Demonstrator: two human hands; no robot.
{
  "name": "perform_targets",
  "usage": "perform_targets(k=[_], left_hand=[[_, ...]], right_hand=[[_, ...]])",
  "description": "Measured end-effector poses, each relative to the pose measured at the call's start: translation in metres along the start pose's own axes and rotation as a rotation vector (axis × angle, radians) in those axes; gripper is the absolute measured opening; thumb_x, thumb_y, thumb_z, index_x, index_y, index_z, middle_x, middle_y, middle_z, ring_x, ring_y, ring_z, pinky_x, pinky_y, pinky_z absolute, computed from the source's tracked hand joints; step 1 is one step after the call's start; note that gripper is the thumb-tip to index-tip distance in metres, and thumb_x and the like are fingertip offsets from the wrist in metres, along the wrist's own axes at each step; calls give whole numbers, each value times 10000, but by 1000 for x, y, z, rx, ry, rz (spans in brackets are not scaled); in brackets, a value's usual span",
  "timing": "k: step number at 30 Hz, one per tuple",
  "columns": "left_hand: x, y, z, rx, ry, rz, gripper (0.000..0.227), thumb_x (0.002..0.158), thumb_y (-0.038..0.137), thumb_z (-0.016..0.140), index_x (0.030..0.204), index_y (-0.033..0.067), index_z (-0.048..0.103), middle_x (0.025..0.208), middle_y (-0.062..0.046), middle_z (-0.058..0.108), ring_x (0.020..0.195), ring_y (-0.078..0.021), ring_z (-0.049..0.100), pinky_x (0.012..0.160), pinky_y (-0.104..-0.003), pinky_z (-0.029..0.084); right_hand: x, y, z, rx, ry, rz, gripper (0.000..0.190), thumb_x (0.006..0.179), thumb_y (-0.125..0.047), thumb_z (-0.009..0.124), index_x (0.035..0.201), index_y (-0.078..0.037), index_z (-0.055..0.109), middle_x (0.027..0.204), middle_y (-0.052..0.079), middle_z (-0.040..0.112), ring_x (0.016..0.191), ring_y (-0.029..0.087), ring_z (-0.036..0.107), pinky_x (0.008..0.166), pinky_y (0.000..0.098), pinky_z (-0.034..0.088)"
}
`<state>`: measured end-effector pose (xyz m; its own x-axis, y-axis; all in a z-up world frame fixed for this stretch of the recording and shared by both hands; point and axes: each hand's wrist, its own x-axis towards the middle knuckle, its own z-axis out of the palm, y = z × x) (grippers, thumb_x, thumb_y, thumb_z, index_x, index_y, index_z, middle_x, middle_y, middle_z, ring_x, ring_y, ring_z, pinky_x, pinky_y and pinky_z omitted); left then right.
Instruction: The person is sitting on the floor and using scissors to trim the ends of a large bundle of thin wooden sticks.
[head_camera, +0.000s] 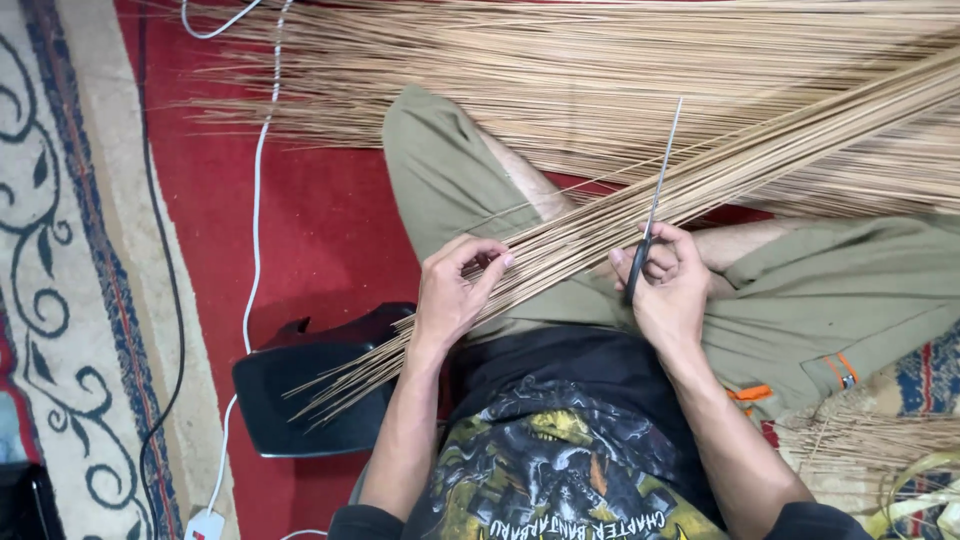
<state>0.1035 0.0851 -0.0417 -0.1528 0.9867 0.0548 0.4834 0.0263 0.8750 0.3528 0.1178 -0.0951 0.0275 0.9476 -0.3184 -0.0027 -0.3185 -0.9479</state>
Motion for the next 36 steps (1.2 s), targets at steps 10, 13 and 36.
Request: perform_targets(k=[10, 13, 36], left_hand=[[-46, -19, -81, 91, 161, -182, 134, 861, 104, 813, 991, 118, 783, 816, -59, 749, 741, -199, 717, 734, -350, 580], [-58, -34, -98, 83, 204, -256, 132, 870, 122, 804, 1000, 117, 776, 833, -72, 753, 766, -212, 724, 759, -361, 572], [-88, -104, -132, 179, -443, -588, 179, 839, 297, 729, 959, 221, 838, 1020, -75, 790, 1084, -370, 704, 1064, -573, 454]], right_hand=[[-31, 9, 63, 2, -314, 75, 484, 890, -83, 806, 1303, -13, 564, 790, 125, 700, 532, 157, 668, 511, 245, 572], [-46, 1, 82, -23, -387, 92, 457, 894, -88, 795, 1288, -12, 577, 774, 129, 705, 513, 171, 668, 498, 257, 571], [-123, -28, 124, -146, -710, 354, 363, 975, -169, 664, 1264, 38, 590, 633, 153, 654, 452, 228, 664, 520, 306, 514]])
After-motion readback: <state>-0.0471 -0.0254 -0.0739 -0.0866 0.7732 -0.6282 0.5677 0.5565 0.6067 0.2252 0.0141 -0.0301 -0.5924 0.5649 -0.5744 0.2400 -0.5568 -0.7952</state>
